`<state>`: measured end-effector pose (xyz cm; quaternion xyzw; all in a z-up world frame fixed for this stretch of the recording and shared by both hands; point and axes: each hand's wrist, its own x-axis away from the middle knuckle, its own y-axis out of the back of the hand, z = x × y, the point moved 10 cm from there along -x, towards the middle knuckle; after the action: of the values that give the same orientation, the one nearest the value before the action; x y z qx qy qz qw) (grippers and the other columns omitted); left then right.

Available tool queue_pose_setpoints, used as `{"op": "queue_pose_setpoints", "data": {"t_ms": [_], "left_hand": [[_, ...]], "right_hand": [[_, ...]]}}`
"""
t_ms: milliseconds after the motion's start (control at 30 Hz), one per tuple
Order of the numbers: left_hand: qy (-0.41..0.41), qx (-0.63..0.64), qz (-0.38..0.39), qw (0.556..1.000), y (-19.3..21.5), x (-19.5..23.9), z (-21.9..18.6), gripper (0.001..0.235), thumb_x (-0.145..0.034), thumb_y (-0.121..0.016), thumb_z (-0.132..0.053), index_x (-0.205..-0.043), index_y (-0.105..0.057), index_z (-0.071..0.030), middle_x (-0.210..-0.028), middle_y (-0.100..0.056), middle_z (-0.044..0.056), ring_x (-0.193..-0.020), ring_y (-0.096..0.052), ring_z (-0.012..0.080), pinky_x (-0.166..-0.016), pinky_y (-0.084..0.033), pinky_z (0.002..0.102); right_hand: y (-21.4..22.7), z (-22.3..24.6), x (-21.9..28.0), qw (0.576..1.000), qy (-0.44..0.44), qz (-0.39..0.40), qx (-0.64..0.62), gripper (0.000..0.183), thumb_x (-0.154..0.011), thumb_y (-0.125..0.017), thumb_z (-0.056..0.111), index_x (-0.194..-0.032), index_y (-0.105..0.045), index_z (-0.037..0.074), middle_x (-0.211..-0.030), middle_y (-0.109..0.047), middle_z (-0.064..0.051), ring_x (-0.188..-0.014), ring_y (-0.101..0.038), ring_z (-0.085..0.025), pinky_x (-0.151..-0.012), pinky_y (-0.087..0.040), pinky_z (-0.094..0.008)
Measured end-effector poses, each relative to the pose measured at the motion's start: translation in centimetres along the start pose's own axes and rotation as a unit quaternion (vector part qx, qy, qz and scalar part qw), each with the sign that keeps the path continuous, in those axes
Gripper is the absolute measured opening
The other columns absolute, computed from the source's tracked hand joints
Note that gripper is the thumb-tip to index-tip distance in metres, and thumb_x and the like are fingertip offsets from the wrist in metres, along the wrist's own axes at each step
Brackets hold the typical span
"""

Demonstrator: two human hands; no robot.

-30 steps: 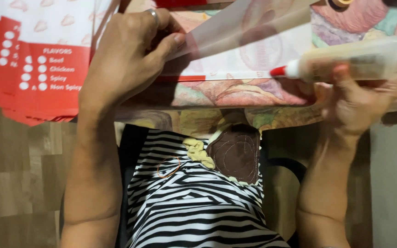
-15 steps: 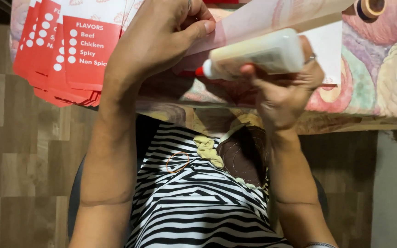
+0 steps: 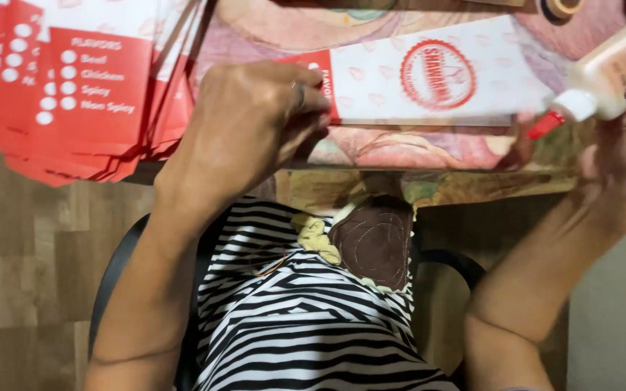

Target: Folding and gluing paper shawarma wrappers to assemble packaging sleeves.

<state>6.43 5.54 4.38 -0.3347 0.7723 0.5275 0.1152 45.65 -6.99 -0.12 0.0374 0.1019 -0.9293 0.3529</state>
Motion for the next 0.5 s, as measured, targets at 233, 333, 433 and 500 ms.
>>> {"op": "queue_pose_setpoints", "data": {"t_ms": [233,333,433,500], "left_hand": [[-0.020,-0.084,-0.021,0.996,0.1,0.4,-1.3,0.010,-0.093,-0.090,-0.016,-0.096,-0.085,-0.008,-0.104,-0.079,0.011,-0.088,-0.076,0.0295,-0.062,-0.059,0.042],[-0.018,-0.067,-0.018,0.997,0.1,0.5,-1.3,0.009,-0.095,-0.087,-0.013,-0.099,-0.084,-0.006,-0.110,-0.078,0.013,-0.093,-0.076,0.0321,-0.066,-0.059,0.043],[-0.012,-0.054,-0.013,0.998,0.0,0.7,-1.1,0.010,-0.098,-0.084,-0.014,-0.104,-0.083,-0.007,-0.120,-0.076,0.015,-0.103,-0.076,0.0358,-0.075,-0.059,0.043],[-0.012,-0.054,-0.011,0.998,0.0,0.8,-1.1,0.008,-0.099,-0.082,-0.014,-0.105,-0.082,-0.008,-0.121,-0.075,0.016,-0.106,-0.075,0.0364,-0.078,-0.058,0.043]], "right_hand": [[2.0,1.0,-2.7,0.919,0.157,0.077,0.353,0.031,-0.115,-0.078,-0.004,-0.139,-0.060,0.004,-0.126,-0.066,-0.012,-0.102,-0.066,-0.018,-0.096,-0.059,-0.033],[-3.8,5.3,2.6,0.792,0.340,0.150,0.484,0.027,-0.115,-0.079,-0.017,-0.138,-0.066,-0.015,-0.130,-0.059,-0.027,-0.110,-0.057,-0.036,-0.099,-0.049,-0.045],[-9.1,6.2,7.3,0.762,0.398,0.288,0.422,0.016,-0.106,-0.077,-0.026,-0.120,-0.077,-0.018,-0.123,-0.067,-0.034,-0.116,-0.066,-0.044,-0.099,-0.056,-0.047],[-11.3,5.9,9.4,0.767,0.387,0.380,0.342,0.018,-0.100,-0.079,-0.030,-0.113,-0.074,-0.019,-0.116,-0.072,-0.039,-0.107,-0.071,-0.044,-0.086,-0.062,-0.040]]}}
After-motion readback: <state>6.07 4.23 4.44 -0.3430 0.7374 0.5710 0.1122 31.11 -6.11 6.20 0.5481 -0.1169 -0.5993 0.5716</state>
